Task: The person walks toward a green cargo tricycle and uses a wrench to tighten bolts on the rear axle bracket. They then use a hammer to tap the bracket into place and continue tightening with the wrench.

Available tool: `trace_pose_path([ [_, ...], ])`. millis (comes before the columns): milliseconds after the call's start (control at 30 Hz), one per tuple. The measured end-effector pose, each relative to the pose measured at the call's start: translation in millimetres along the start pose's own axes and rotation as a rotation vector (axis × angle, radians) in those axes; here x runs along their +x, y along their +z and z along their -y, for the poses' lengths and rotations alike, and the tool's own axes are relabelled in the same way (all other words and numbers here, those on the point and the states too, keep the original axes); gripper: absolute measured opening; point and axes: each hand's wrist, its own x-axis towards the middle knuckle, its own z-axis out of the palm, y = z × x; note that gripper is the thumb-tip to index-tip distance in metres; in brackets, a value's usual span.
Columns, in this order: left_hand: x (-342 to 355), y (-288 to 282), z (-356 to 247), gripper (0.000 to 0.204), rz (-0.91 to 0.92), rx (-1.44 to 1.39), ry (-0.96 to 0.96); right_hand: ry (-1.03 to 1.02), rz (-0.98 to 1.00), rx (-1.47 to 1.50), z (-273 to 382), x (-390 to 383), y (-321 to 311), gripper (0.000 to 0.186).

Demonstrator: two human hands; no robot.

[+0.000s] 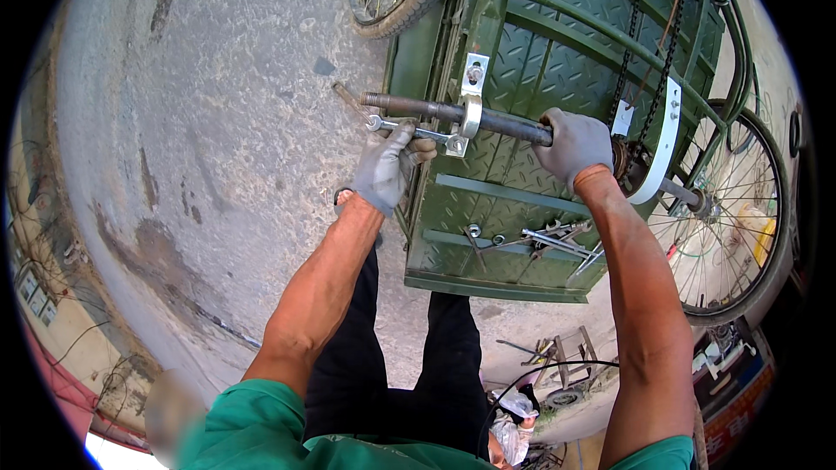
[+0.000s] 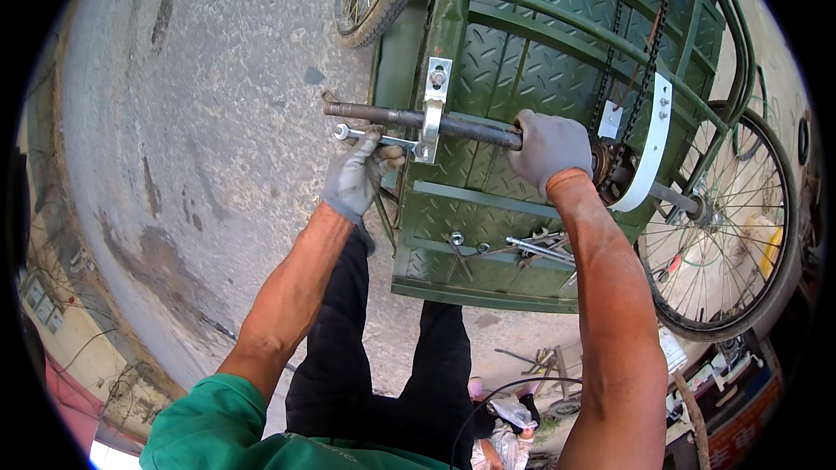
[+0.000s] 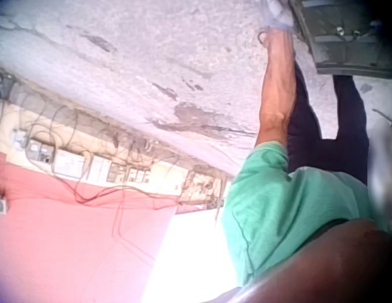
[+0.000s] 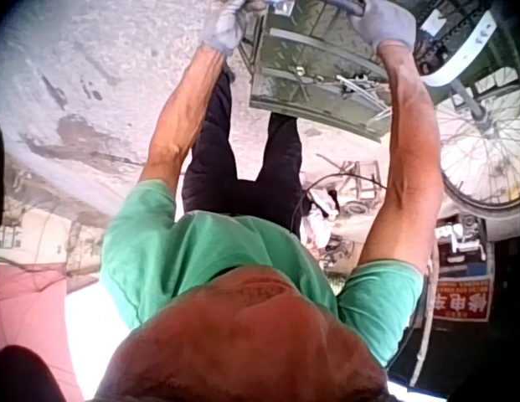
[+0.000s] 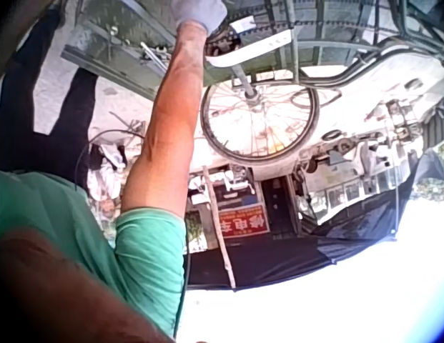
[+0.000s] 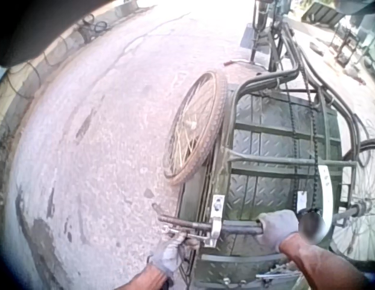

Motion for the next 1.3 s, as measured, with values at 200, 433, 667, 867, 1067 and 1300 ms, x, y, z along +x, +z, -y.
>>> trace_pose_path([
  [200,7.5,-17.1,-16.9,0.01,0.08,-0.218,0.087,0.015,0.016,-0.011,2.4,0.1,-1.3,0.022],
  [433,4.4,0.4,-79.4,0.017,0.166,0.967,0.22,0.015,0.0,-0.009,2.3,-1.8,-1.4,0.022],
  [667,6.6,19.3,-105.4,0.046,0.353,1.975,0.309,0.005,-0.017,-0.008,2.1,-2.1,-1.3,0.021],
  [867,21.1,11.1,-93.2,0.055,0.427,2.136,0.593,0.005,-0.008,-0.004,4.5,-0.4,-0.8,0.022],
  [1067,13.6,25.6,-93.1,0.057,0.4,2.068,0.392,0.001,-0.02,-0.001,-3.0,-3.6,5.3,0.023],
  [1300,-51.5,-11.5,70.7,0.054,-0.151,0.857,0.059,-0.012,-0.032,-0.009,1.3,0.4,5.2,0.023],
])
